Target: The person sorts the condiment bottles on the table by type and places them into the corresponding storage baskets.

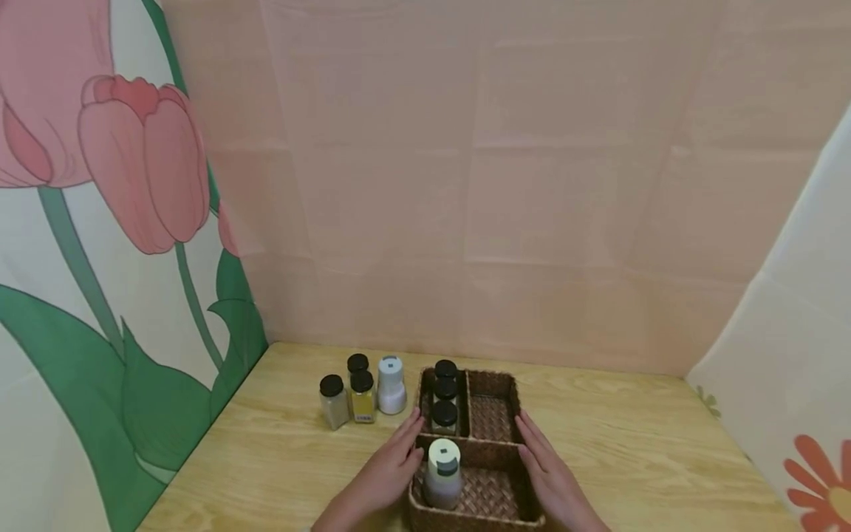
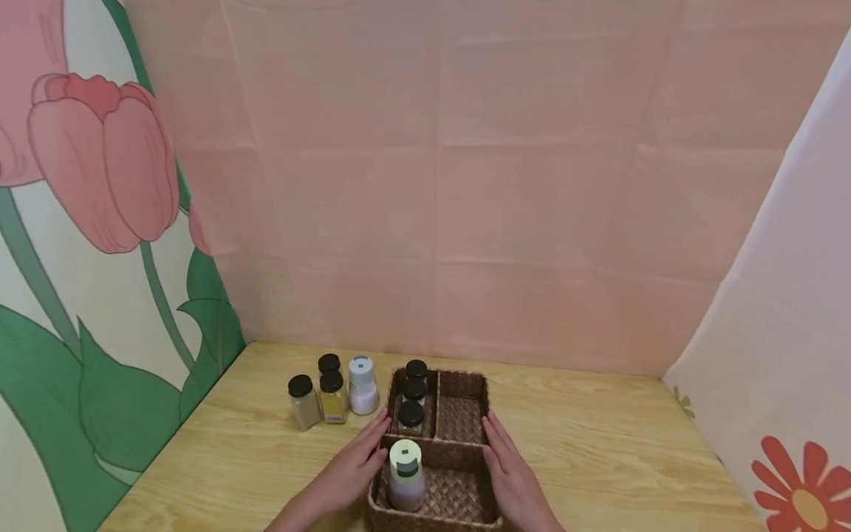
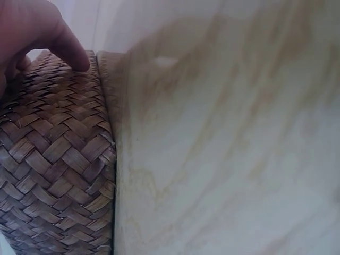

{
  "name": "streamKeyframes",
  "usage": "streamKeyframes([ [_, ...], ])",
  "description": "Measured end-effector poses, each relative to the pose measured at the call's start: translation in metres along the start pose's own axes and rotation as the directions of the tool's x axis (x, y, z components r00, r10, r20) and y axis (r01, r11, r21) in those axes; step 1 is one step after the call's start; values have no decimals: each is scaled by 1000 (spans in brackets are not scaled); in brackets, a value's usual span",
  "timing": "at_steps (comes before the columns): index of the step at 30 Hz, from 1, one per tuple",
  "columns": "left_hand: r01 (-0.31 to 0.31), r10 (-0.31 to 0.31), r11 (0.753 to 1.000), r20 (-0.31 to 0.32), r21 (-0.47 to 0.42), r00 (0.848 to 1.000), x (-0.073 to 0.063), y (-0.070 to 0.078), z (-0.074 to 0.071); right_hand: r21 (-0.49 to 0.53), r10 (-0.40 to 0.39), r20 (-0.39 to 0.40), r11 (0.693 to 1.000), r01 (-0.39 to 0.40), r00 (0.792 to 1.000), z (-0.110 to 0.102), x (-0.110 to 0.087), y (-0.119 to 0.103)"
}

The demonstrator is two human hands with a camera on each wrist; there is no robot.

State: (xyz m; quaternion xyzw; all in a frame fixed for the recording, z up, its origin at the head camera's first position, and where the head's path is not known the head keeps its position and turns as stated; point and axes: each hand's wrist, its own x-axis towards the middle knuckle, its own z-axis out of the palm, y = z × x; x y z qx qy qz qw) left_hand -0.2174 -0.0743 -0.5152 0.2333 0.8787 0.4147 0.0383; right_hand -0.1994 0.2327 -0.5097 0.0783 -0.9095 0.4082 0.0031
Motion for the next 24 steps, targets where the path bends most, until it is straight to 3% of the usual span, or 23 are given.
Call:
streamKeyframes([
  [8, 1, -1, 1000, 1, 29, 1000, -7, 6, -12, -16, -13, -5, 1000, 13, 1000, -1, -2, -1],
  [13, 8, -5, 997, -41, 81, 999, -11, 1, -22, -58, 0, 29, 998, 2, 1000, -4, -3, -4],
  [19, 50, -36, 993, -126, 111, 991, -14, -5, -39, -89, 1, 33, 996, 1, 999, -3, -2, -1],
  [24, 90, -60, 990, -260, 106, 964, -16, -8, -58, -91, -5, 31, 996, 8, 999, -2, -1, 1],
])
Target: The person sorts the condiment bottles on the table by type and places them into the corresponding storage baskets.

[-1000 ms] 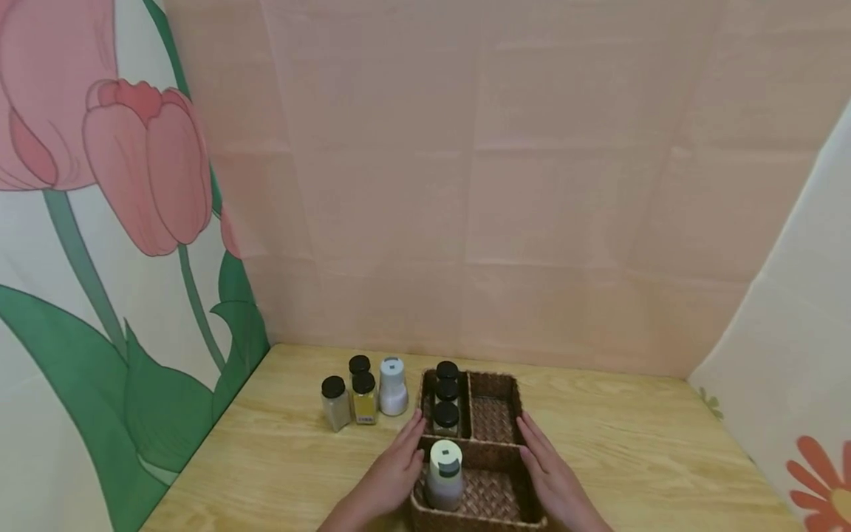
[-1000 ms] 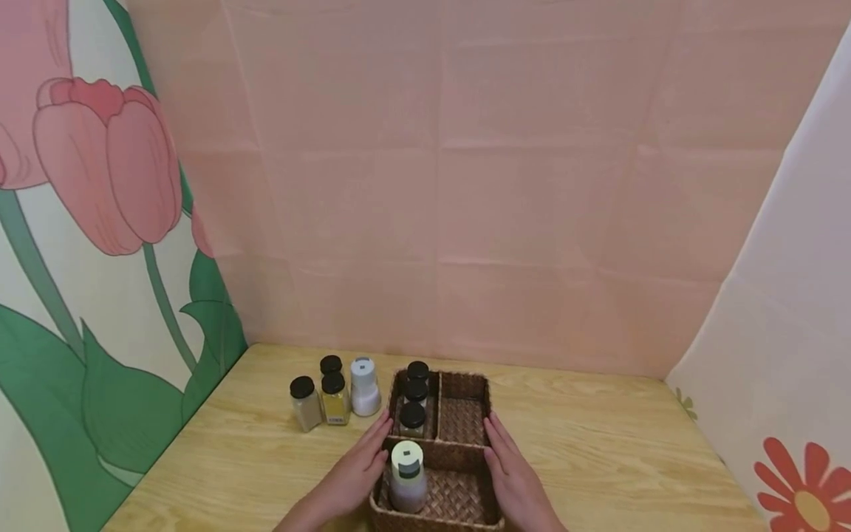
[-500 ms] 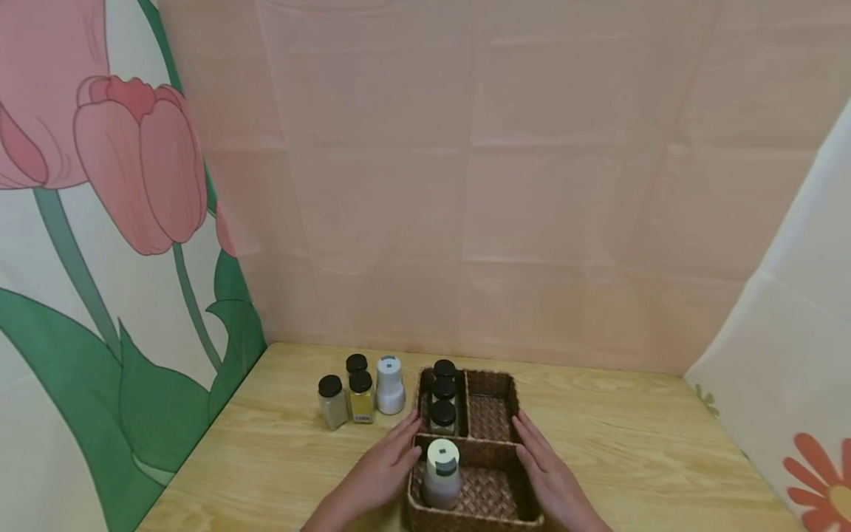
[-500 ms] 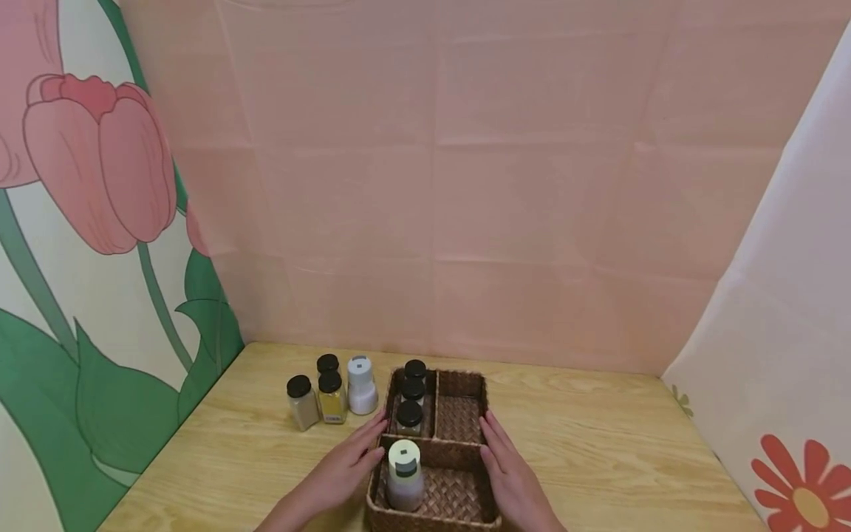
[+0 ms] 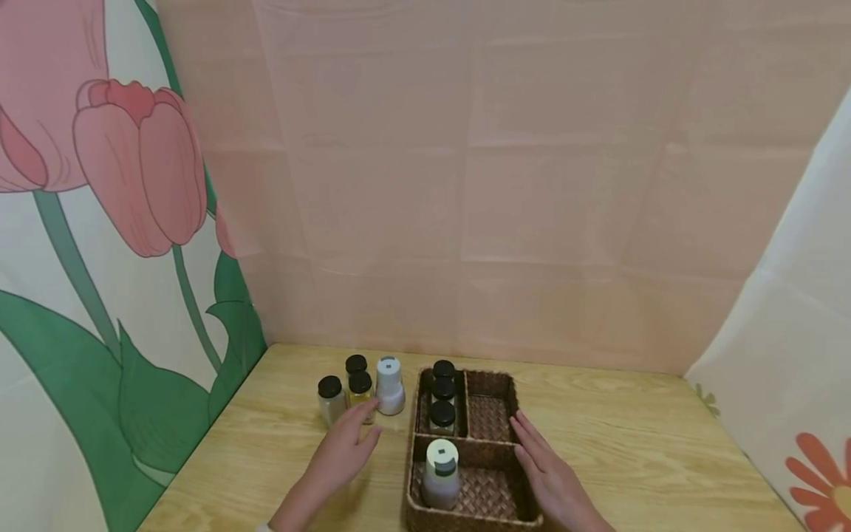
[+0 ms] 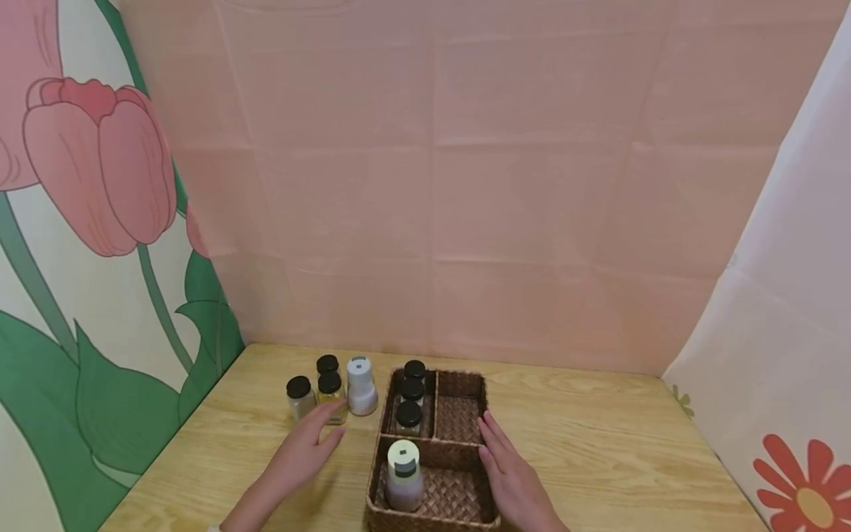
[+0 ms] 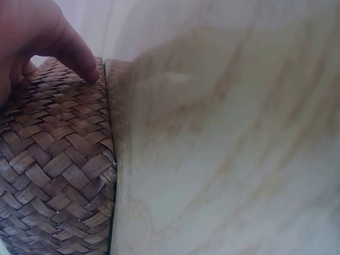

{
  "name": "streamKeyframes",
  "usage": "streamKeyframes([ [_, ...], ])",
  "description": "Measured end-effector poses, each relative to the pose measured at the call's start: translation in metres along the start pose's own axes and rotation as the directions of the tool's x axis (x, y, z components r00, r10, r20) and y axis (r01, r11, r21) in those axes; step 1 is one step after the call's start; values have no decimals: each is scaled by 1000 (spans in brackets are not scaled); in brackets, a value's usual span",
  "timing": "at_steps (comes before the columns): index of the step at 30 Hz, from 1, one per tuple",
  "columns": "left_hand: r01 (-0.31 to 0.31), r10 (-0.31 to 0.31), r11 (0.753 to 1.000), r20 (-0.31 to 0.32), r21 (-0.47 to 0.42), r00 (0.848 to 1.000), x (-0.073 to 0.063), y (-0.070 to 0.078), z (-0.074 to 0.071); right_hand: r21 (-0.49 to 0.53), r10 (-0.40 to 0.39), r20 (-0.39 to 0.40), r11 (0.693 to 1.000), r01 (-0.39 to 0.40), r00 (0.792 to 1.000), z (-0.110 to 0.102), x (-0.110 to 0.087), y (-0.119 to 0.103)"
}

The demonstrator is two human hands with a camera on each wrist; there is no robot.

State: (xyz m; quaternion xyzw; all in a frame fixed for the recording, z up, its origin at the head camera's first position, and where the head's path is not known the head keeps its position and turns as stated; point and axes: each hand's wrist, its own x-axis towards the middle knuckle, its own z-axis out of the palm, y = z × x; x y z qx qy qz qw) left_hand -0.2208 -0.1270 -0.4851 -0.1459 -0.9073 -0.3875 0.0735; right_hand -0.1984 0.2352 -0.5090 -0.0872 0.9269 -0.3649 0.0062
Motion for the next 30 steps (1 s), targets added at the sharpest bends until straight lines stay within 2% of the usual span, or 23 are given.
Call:
streamKeyframes([
  [4, 5, -4, 1000, -119, 4, 993, 3, -5, -14, 1, -2, 5, 1000, 2, 1000, -2, 0, -1],
  [7, 37, -40, 999, -168, -18, 985, 6, -10, -24, 5, -9, 1, 1000, 9, 1000, -3, 0, -1],
  [10, 79, -84, 996, -194, -30, 977, 8, -16, -32, 13, -17, -9, 1000, 17, 1000, -2, 0, 0],
  [21, 53, -51, 999, -293, -2, 955, 21, -37, -43, -13, -71, -77, 997, 70, 994, 1, 1, 2],
  [30, 103, -103, 995, -296, -16, 950, 29, -56, -43, 19, -59, -68, 998, 61, 996, 2, -1, 2],
])
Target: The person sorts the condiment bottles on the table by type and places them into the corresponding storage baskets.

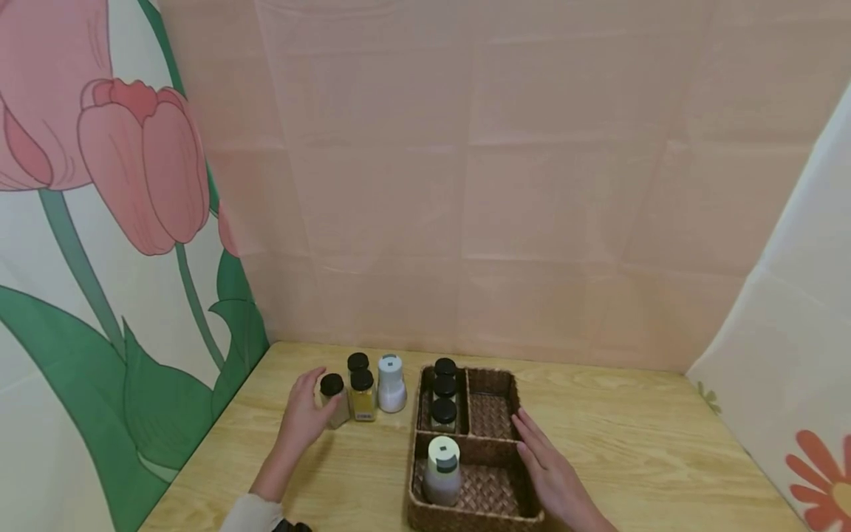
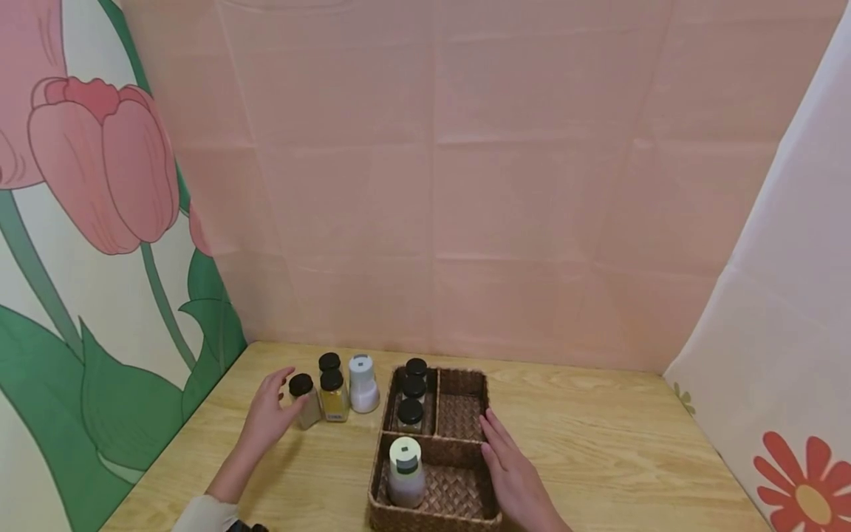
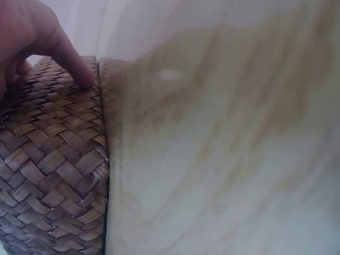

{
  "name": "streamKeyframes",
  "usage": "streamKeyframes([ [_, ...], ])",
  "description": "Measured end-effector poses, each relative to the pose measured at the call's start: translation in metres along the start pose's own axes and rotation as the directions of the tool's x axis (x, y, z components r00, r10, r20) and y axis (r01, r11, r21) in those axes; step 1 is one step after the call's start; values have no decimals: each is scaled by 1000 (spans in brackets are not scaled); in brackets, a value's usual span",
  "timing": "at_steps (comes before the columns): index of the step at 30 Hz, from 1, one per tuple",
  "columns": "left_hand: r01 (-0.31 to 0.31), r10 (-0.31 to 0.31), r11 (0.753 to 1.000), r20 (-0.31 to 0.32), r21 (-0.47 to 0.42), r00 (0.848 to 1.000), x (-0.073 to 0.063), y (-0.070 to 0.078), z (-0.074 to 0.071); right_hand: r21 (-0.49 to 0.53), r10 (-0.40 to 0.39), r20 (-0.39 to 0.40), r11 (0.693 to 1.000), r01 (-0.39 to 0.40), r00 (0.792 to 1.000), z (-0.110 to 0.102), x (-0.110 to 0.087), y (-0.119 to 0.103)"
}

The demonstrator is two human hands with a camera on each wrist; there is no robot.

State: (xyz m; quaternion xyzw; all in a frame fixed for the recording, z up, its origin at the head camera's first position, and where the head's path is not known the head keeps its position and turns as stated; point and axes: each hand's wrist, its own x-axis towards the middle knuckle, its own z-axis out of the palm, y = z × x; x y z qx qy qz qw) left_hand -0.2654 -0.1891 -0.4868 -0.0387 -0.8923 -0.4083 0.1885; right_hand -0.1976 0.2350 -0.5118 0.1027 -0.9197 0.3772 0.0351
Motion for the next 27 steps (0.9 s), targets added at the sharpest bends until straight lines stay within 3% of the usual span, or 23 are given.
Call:
streamKeyframes([
  [9, 73, -68, 992, 52, -101, 996, 7, -13, 6, 8, -4, -14, 1000, 5, 1000, 1, -1, 0],
  [27, 130, -121, 985, 78, -117, 990, 11, -32, 18, 20, 22, 5, 1000, -22, 1000, 0, 0, 1],
])
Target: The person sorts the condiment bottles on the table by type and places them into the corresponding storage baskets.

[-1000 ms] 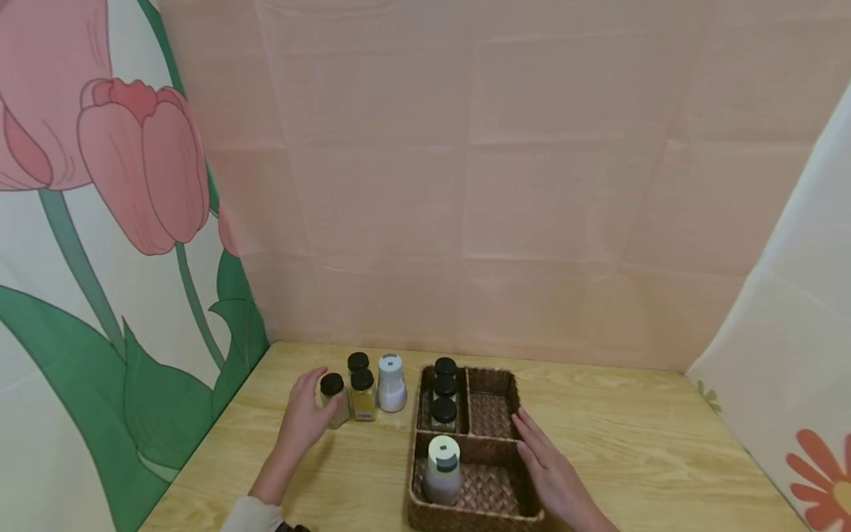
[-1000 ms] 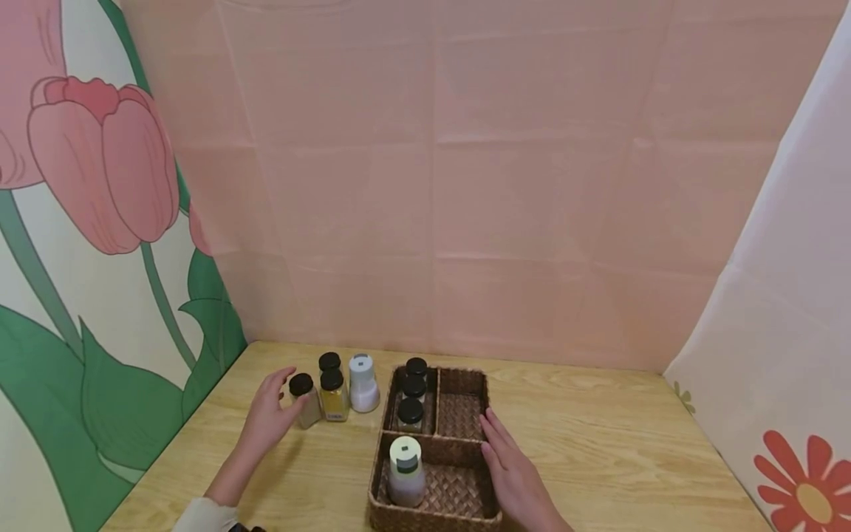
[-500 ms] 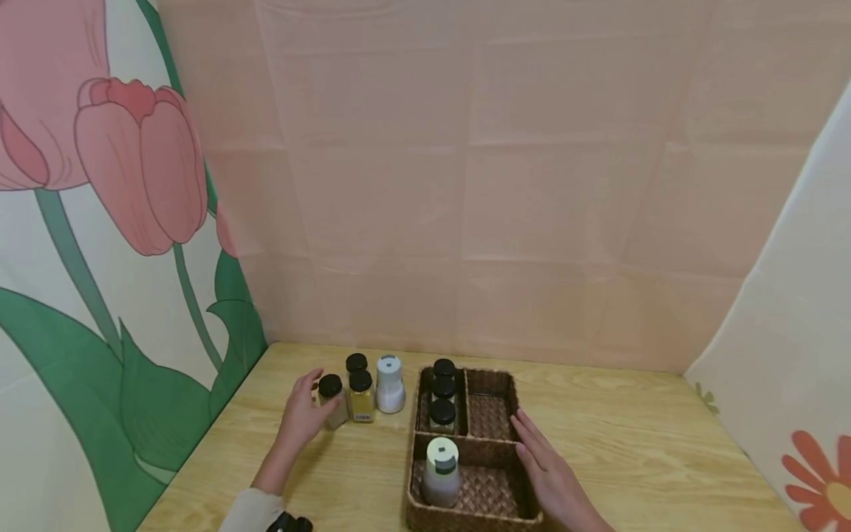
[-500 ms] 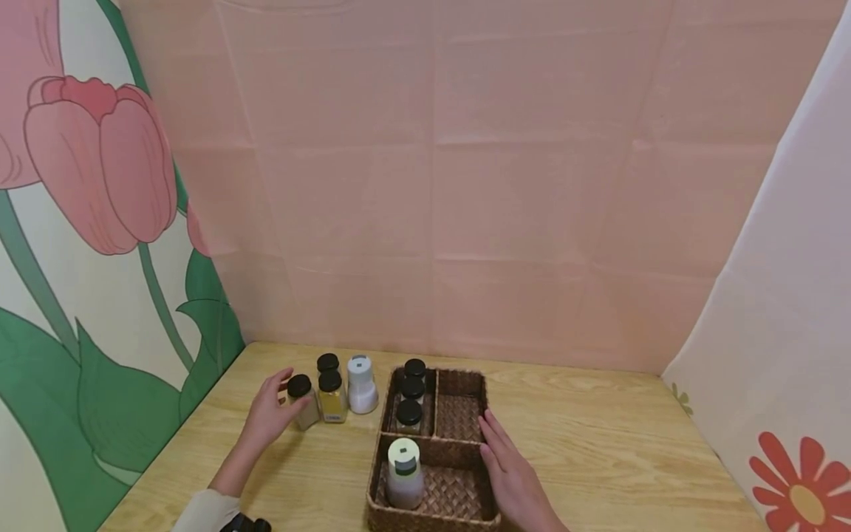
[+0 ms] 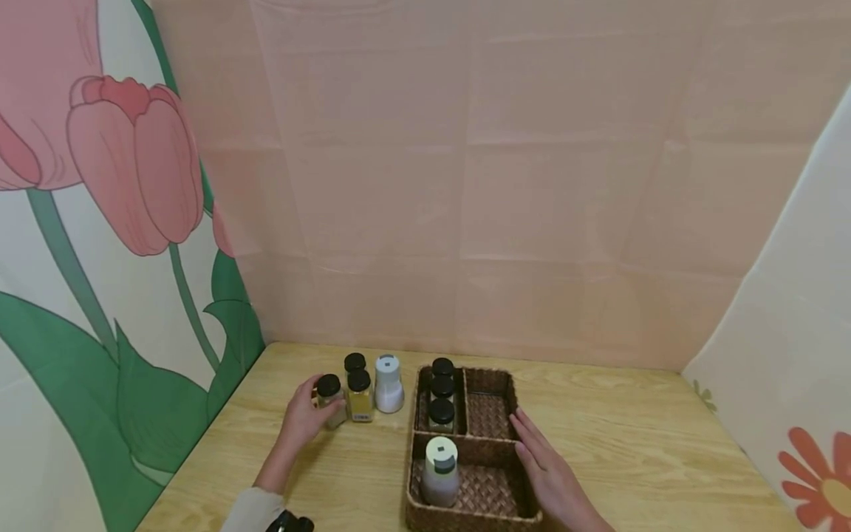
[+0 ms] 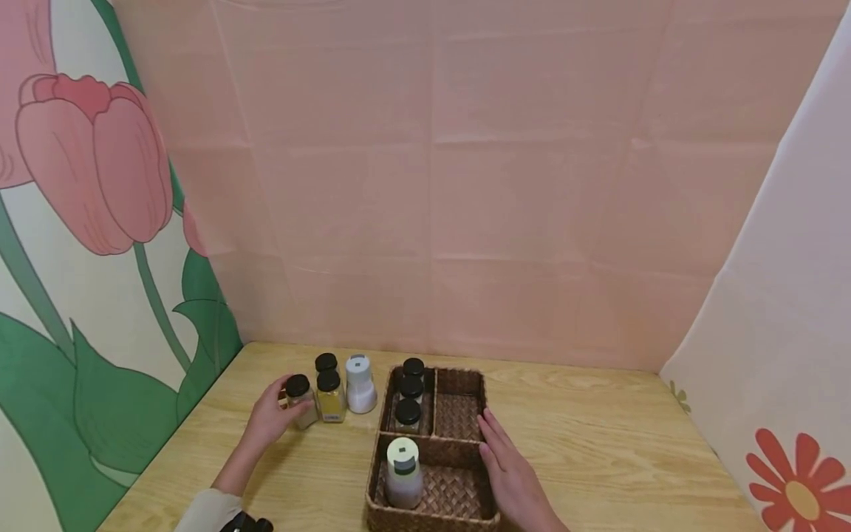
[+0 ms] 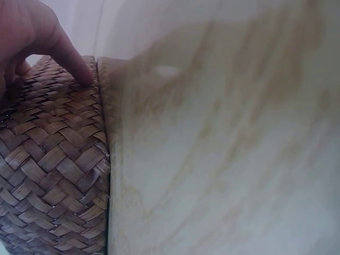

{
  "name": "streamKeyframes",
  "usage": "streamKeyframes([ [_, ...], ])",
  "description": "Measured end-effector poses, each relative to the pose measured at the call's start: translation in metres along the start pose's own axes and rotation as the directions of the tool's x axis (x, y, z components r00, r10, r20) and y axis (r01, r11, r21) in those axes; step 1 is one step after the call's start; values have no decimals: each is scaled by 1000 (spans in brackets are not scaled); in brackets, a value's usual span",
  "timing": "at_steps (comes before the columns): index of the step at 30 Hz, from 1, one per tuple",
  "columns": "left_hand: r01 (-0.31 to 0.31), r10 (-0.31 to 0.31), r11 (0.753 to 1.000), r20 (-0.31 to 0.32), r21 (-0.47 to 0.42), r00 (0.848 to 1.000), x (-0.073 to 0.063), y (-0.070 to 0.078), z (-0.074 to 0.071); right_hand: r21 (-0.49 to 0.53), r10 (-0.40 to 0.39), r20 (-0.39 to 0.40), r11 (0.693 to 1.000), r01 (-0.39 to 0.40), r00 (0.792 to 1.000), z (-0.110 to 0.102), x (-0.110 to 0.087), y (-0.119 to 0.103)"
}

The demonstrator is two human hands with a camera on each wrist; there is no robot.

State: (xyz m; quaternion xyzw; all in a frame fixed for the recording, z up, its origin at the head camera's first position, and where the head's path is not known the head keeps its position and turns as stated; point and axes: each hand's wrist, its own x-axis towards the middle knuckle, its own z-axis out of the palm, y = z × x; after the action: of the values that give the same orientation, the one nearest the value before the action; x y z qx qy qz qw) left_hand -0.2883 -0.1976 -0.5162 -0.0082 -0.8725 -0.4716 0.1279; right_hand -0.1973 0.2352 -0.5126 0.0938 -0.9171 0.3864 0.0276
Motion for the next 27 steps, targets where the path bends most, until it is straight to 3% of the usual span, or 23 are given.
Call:
streamKeyframes([
  [7, 52, -50, 998, 45, -37, 998, 1, -2, 3, 6, 12, 10, 1000, -12, 1000, -1, 1, 0],
  [18, 57, -57, 998, 30, -21, 998, 2, -5, 4, 43, 43, 61, 998, -46, 997, -2, 2, 1],
  [27, 19, -19, 1000, 19, 8, 1000, 1, -2, 3, 42, 41, 62, 998, -43, 997, -1, 2, 3],
])
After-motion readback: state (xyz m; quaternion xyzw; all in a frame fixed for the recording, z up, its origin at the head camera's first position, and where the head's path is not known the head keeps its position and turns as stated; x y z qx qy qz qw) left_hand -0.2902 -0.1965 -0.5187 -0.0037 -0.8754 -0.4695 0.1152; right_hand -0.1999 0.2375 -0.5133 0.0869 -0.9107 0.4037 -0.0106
